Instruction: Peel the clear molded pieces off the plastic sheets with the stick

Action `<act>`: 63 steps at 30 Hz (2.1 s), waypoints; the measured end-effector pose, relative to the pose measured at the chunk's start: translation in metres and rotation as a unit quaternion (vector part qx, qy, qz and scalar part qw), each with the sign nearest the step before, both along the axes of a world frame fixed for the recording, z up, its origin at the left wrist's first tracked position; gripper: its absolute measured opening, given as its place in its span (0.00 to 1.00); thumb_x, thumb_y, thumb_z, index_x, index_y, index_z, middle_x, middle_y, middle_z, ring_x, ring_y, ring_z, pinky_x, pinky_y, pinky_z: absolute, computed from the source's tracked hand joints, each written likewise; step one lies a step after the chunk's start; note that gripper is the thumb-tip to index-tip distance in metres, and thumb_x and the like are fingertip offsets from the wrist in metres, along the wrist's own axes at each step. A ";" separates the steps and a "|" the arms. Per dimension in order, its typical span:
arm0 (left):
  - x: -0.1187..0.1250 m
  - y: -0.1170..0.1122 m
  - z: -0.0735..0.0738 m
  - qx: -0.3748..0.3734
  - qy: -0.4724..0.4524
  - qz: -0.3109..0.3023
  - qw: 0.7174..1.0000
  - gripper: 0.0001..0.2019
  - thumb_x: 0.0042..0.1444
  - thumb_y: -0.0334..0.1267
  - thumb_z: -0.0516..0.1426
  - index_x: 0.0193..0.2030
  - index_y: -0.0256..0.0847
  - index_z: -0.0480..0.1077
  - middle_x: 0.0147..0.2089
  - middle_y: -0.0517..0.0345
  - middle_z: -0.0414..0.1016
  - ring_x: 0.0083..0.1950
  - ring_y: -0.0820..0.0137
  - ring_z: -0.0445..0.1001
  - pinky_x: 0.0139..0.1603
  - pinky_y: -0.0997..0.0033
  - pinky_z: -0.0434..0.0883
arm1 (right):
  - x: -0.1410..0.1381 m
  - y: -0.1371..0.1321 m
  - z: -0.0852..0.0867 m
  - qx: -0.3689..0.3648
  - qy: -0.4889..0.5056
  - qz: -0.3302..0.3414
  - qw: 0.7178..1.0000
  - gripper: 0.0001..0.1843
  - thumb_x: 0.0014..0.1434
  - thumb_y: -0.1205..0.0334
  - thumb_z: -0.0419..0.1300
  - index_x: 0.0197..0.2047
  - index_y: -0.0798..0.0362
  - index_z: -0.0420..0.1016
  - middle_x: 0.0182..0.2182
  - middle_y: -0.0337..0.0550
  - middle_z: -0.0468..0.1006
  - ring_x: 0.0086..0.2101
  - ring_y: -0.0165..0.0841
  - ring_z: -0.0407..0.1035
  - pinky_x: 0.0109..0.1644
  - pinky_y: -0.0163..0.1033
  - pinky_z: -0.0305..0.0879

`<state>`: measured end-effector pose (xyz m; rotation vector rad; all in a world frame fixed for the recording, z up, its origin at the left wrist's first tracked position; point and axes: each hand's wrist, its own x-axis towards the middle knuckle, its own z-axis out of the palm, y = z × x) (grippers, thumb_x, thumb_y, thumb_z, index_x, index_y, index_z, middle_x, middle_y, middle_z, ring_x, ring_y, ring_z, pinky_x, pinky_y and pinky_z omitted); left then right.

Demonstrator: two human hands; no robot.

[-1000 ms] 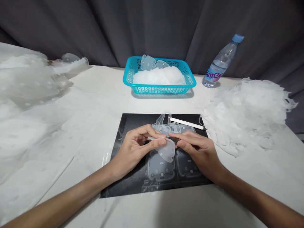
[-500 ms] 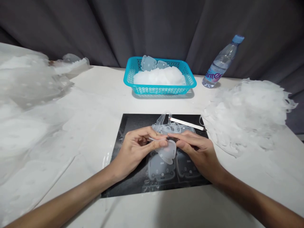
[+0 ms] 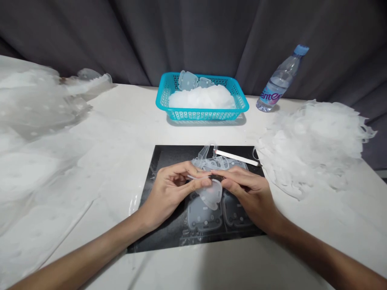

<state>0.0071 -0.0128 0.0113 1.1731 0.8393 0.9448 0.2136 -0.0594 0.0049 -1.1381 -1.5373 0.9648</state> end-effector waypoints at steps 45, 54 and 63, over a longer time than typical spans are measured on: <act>-0.001 0.004 -0.002 -0.023 0.107 -0.063 0.992 0.13 0.58 0.44 0.70 0.46 0.42 0.78 0.34 0.58 0.86 0.34 0.67 0.84 0.32 0.77 0.73 | 0.086 0.089 -0.035 0.087 -0.327 -0.176 0.924 0.24 0.69 0.57 0.53 0.63 0.59 0.74 0.42 0.54 0.77 0.44 0.46 0.73 0.54 0.54 0.70; -0.005 0.020 0.006 -0.046 0.115 -0.088 0.988 0.26 0.66 0.60 0.58 0.54 0.39 0.79 0.43 0.49 0.86 0.45 0.59 0.84 0.46 0.65 0.77 | 0.084 0.072 -0.026 0.142 -0.433 -0.173 0.873 0.23 0.73 0.57 0.50 0.67 0.52 0.69 0.55 0.56 0.78 0.54 0.51 0.67 0.61 0.60 0.65; -0.008 0.027 0.000 -0.134 0.017 -0.125 0.983 0.34 0.67 0.68 0.50 0.54 0.38 0.78 0.44 0.43 0.86 0.46 0.57 0.84 0.49 0.63 0.75 | 0.063 0.044 -0.009 0.192 -0.441 -0.080 0.873 0.15 0.71 0.53 0.59 0.55 0.51 0.77 0.48 0.52 0.80 0.49 0.49 0.68 0.55 0.54 0.66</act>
